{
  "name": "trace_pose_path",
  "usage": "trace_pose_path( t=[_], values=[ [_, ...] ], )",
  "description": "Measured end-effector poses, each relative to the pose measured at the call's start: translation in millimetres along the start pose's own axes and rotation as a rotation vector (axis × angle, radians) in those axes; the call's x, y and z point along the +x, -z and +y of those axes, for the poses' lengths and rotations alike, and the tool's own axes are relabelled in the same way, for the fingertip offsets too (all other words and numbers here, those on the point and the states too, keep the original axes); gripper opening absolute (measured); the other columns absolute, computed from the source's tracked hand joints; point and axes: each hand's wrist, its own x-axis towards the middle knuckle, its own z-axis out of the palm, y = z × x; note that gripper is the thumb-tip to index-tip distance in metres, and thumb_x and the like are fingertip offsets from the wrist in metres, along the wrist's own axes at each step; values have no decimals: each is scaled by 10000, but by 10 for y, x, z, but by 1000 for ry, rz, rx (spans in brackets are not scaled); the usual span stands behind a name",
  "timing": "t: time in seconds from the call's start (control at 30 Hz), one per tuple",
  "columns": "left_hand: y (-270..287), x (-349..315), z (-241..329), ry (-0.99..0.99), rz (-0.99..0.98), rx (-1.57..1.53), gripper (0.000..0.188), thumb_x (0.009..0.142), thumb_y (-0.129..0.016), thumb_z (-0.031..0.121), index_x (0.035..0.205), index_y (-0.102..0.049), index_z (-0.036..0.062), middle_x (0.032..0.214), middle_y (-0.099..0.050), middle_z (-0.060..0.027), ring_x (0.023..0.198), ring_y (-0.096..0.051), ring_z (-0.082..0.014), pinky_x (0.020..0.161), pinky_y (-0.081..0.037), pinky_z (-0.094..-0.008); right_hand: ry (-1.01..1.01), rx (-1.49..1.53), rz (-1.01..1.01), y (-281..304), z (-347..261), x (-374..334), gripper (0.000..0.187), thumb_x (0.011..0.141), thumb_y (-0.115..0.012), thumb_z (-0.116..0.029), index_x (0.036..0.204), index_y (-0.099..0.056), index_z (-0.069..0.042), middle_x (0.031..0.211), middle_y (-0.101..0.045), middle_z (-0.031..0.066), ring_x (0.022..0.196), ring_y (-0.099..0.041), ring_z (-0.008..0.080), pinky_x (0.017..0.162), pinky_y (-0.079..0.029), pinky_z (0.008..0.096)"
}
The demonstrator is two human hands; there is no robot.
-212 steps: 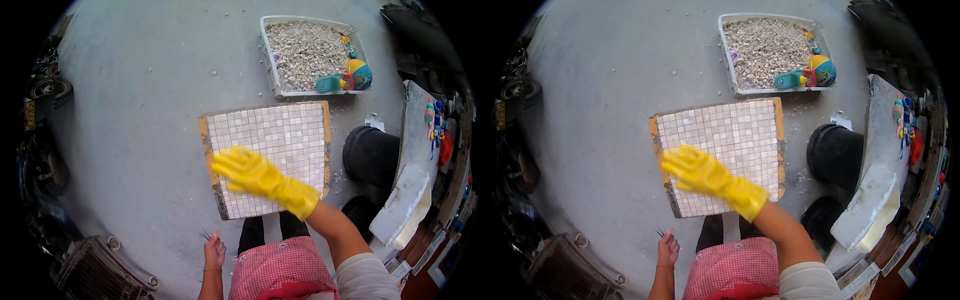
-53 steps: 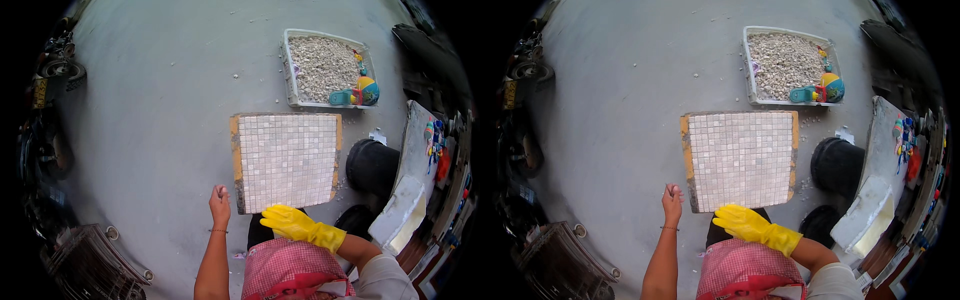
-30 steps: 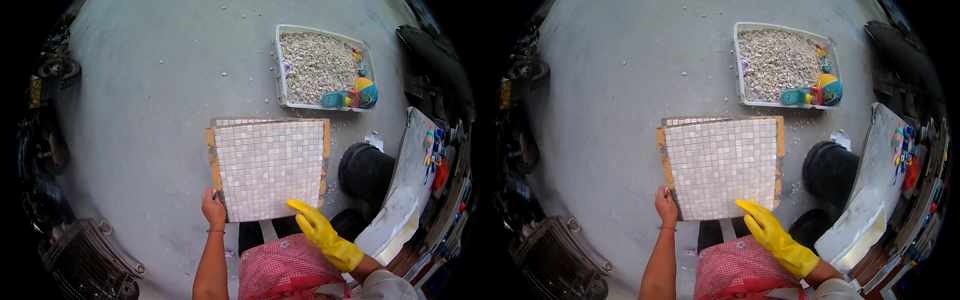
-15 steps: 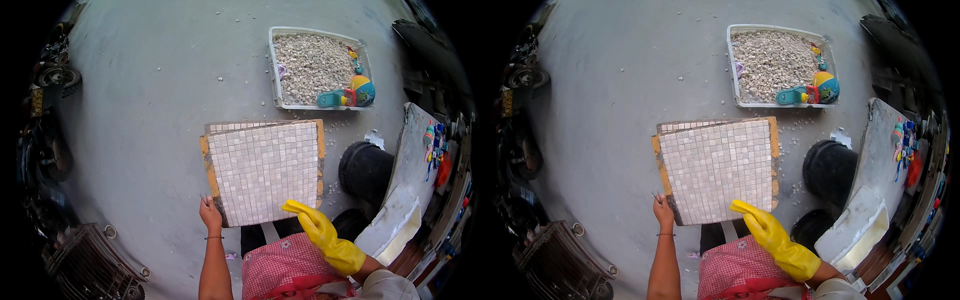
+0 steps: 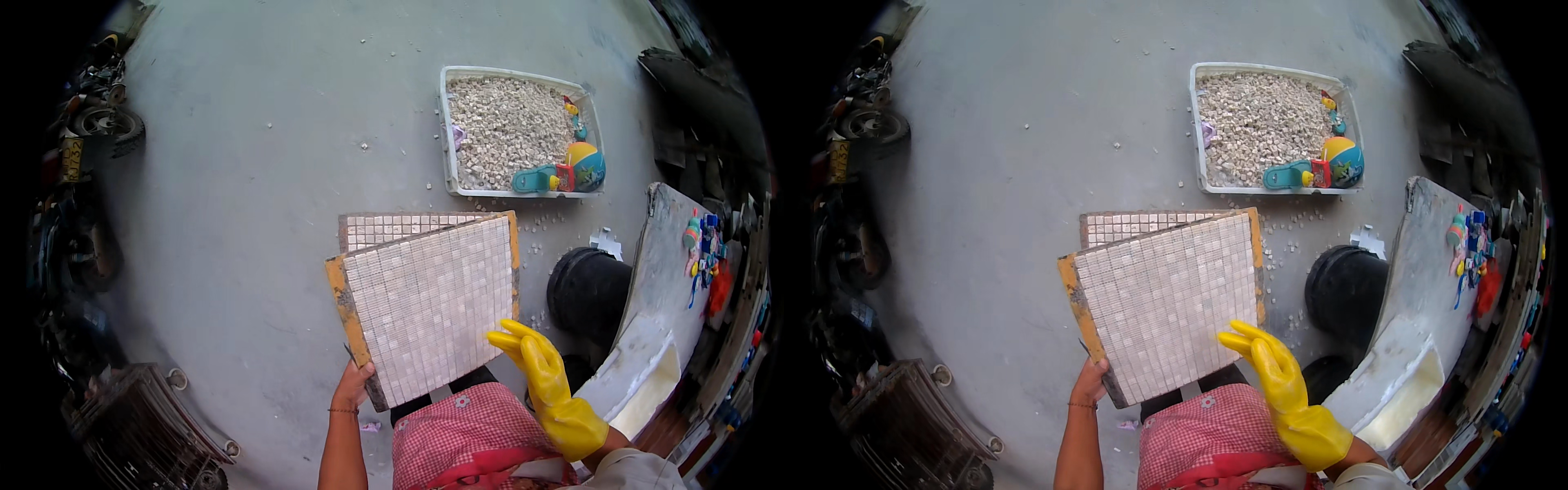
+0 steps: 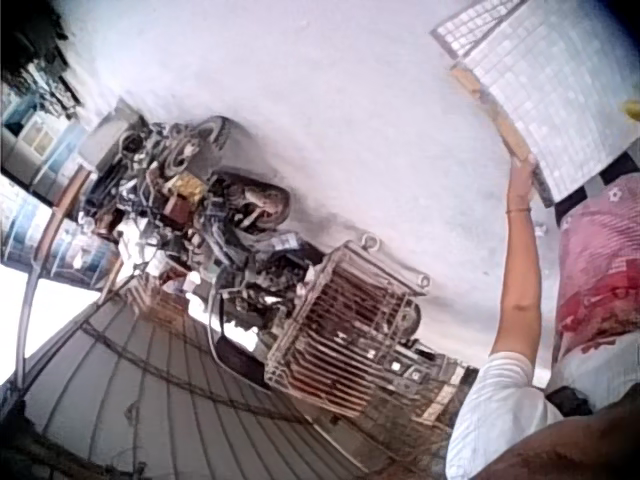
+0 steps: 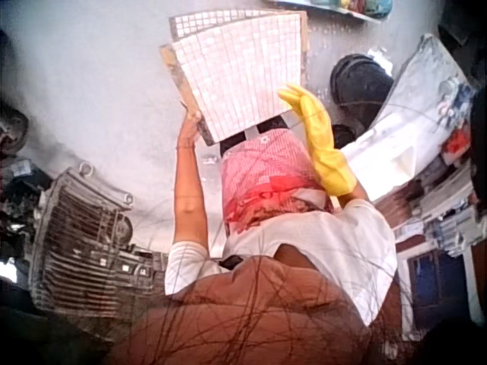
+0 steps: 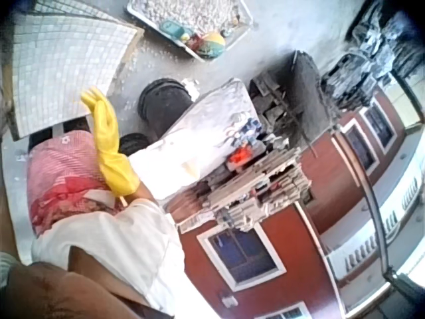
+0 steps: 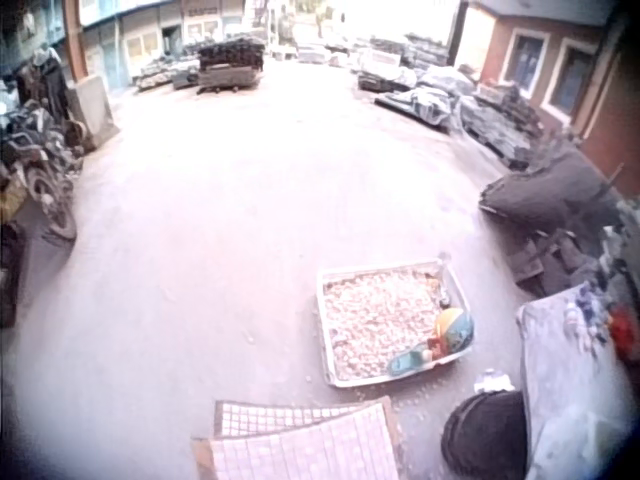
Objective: The person repeatedly picks up square mosaic tile sheets from a metal rack, places them on a work surface, and wipes the surface with a white cloth. The person wears yellow gloves and uses a small metal tool to assist in the wiping process. The task involves handling multiple tile sheets one by one in a repetitive cycle.
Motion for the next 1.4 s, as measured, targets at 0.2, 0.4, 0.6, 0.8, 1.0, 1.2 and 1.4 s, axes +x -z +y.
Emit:
trace_pose_path(
  t=[0.2, 0.4, 0.6, 0.8, 1.0, 1.2, 1.4],
  values=[
    [-522, -350, 293, 231, -248, 41, 585, 815, -657, 222, 1284, -405, -21, 1217, -487, -78, 1143, -434, -153, 968, -348, -303, 108, -30, 104, 244, -221, -159, 437, 950, -460, -305, 1254, -469, 10, 1213, -542, 157, 1101, -554, 240, 1005, -367, 340],
    [-1318, -596, 257, 43, -297, 212, 496, 835, -629, 223, 1215, -466, -52, 1063, -557, -63, 976, -500, -126, 885, -403, -279, 292, -148, 319, 654, -506, -440, 493, 955, -412, -381, 1275, -449, -9, 1178, -564, 181, 1086, -566, 250, 981, -397, 303],
    [-1902, -772, -169, -235, -234, 172, 461, 828, -627, 201, 1189, -483, -48, 1059, -573, -94, 966, -508, -146, 886, -406, -301, 406, -326, 336, 986, -294, -718, 507, 945, -417, -412, 1275, -456, -29, 1246, -508, 185, 1157, -512, 251, 1006, -377, 309],
    [-1792, -1305, -313, -269, -319, -25, 512, 817, -634, 215, 1213, -464, -61, 1097, -568, -103, 1008, -503, -161, 909, -389, -291, 410, -269, 446, 1386, -54, -1169, 503, 936, -459, -384, 1286, -442, -22, 1238, -508, 185, 1167, -493, 244, 991, -382, 301],
    [-819, -2253, 17, -223, -416, -325, 474, 824, -625, 199, 1210, -489, -39, 1110, -570, -84, 1011, -513, -155, 905, -393, -291, 591, -270, 300, 443, -42, -1478, 418, 943, -463, -328, 1250, -484, -45, 1197, -531, 150, 1098, -532, 229, 948, -420, 287],
    [810, -3653, 220, -363, -199, -510, 492, 812, -623, 167, 1238, -468, -25, 1156, -557, -81, 1041, -525, -170, 912, -404, -308, 577, -286, 54, -1483, 387, -1320, 408, 943, -464, -321, 1243, -489, -45, 1188, -533, 147, 1086, -537, 227, 943, -424, 288],
    [2048, -4657, 125, -609, 31, -867, 406, 820, -596, 182, 1174, -514, 1, 1041, -603, -76, 893, -581, -171, 792, -459, -300, 524, -354, -264, -3544, 500, -1002, 398, 943, -465, -313, 1235, -493, -44, 1180, -535, 144, 1074, -541, 225, 937, -428, 288]
  ],
)
